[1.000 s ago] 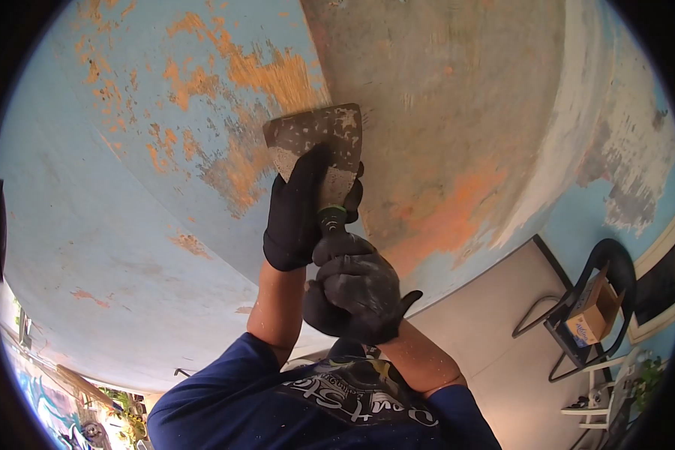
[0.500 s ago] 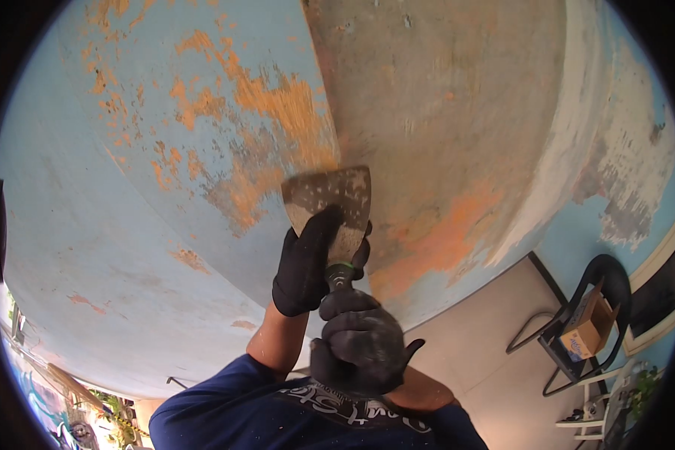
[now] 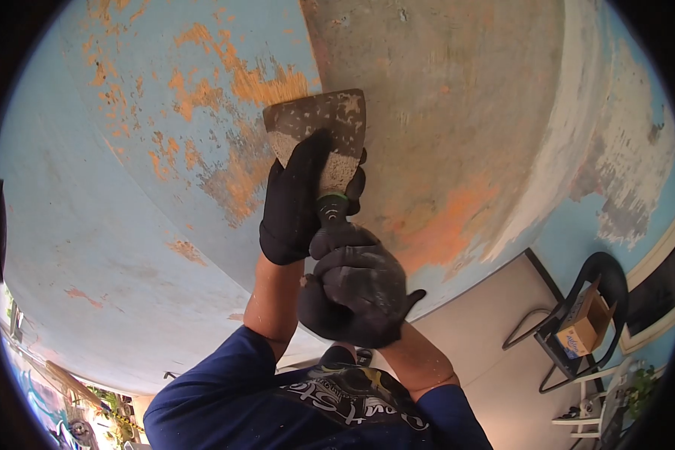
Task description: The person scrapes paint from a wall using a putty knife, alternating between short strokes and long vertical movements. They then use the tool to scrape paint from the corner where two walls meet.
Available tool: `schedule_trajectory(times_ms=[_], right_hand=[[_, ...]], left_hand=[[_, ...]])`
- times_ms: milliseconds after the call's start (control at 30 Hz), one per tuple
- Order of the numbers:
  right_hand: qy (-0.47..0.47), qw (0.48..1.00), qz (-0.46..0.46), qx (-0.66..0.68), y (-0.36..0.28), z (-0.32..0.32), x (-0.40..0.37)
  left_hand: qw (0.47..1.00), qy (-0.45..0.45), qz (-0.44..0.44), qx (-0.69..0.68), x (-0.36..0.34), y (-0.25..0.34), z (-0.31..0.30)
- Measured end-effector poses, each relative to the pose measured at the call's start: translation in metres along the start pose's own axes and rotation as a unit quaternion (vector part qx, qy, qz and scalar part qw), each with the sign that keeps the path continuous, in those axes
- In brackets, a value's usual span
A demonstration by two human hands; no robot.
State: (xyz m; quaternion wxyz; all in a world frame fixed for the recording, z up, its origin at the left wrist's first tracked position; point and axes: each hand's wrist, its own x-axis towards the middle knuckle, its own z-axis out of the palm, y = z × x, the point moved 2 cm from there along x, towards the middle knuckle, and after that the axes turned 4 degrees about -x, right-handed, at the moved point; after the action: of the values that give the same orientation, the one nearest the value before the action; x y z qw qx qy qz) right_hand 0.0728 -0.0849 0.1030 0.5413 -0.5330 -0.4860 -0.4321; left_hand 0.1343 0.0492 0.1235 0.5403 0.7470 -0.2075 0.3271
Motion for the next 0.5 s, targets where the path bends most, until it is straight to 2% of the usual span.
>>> schedule_trajectory(times_ms=[33, 67, 100, 133, 167, 200, 233, 267, 300, 333, 400, 433, 500], right_hand=[[-0.022, 1.000, 0.017, 0.012, -0.009, -0.007, 0.009], [-0.020, 1.000, 0.017, 0.015, -0.014, -0.011, 0.004], [-0.032, 0.992, 0.112, 0.057, -0.019, -0.013, -0.005], [-0.044, 0.973, 0.203, 0.096, -0.018, -0.015, -0.009], [-0.054, 0.942, 0.280, 0.178, -0.013, -0.018, -0.001], [-0.055, 0.942, 0.280, 0.176, -0.008, -0.015, 0.001], [-0.048, 0.960, 0.238, 0.140, -0.004, -0.011, 0.002], [-0.042, 0.974, 0.195, 0.105, -0.002, -0.009, 0.002], [-0.002, 0.931, 0.283, 0.232, -0.004, -0.013, 0.002], [-0.002, 0.929, 0.287, 0.233, -0.012, -0.014, 0.006], [-0.042, 0.973, 0.223, 0.036, -0.030, -0.016, 0.010], [-0.071, 0.961, 0.255, 0.086, -0.030, -0.023, 0.006], [-0.041, 0.976, 0.203, 0.069, -0.016, -0.010, 0.004]], left_hand=[[0.985, 0.011, 0.133, 0.108, -0.001, 0.008, -0.001], [0.941, 0.021, 0.262, 0.213, -0.002, 0.016, -0.001], [0.921, 0.039, 0.268, 0.279, -0.012, 0.025, 0.001], [0.920, 0.042, 0.272, 0.280, -0.007, 0.034, -0.001], [0.992, 0.039, 0.104, 0.064, 0.001, 0.039, -0.006], [0.984, 0.031, -0.074, -0.159, 0.004, 0.042, -0.007], [0.895, 0.021, -0.249, -0.369, 0.002, 0.039, -0.003], [0.894, 0.022, -0.251, -0.371, 0.001, 0.038, -0.001], [0.908, 0.019, -0.237, -0.346, -0.002, 0.037, -0.001], [0.921, 0.015, -0.222, -0.319, -0.004, 0.036, -0.001], [0.947, 0.002, -0.188, -0.263, -0.005, 0.033, -0.002], [0.958, -0.004, -0.163, -0.235, -0.002, 0.033, -0.003], [0.977, -0.011, -0.106, -0.183, 0.007, 0.030, -0.003]])
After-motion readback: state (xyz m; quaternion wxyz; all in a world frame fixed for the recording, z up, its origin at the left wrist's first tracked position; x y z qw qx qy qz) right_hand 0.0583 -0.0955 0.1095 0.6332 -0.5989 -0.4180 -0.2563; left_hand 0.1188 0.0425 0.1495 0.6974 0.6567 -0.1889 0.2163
